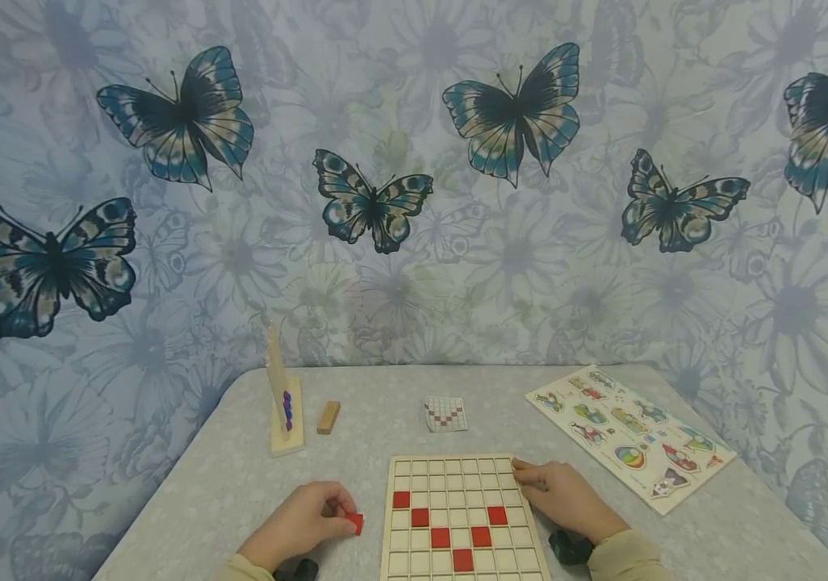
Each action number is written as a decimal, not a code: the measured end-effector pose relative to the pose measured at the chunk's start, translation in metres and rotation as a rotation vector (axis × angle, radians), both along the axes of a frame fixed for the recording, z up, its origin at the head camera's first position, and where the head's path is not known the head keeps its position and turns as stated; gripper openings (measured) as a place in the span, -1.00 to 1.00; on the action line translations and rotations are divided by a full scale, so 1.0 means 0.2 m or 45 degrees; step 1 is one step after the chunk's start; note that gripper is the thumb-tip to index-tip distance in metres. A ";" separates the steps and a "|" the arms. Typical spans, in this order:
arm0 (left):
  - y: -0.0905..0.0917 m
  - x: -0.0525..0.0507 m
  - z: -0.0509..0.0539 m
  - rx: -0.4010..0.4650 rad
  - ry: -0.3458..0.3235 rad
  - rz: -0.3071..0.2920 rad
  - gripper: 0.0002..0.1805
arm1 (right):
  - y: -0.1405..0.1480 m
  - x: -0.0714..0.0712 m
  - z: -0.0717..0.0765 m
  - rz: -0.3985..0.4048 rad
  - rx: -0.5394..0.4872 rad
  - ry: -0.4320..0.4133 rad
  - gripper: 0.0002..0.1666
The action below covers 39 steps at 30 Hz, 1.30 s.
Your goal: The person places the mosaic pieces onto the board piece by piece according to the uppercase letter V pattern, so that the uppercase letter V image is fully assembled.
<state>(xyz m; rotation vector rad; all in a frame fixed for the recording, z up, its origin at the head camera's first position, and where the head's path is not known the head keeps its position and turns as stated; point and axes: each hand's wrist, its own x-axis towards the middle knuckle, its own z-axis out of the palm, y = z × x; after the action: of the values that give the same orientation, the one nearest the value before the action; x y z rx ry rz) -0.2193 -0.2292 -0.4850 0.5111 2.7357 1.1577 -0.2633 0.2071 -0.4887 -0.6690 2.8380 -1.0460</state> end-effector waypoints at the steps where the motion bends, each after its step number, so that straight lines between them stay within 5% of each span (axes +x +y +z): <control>1: 0.00 0.00 0.00 -0.001 0.010 -0.003 -0.80 | 0.00 0.00 0.00 -0.005 0.003 -0.002 -0.61; 39: -0.01 0.00 0.01 -0.067 0.118 0.058 -0.90 | 0.00 -0.01 0.00 0.029 0.021 -0.022 -0.59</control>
<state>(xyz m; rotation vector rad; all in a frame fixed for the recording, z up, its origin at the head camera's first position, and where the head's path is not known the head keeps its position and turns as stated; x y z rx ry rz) -0.2187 -0.2315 -0.4821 0.5102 2.8625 1.0952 -0.2645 0.2062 -0.4887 -0.6856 2.8140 -1.0191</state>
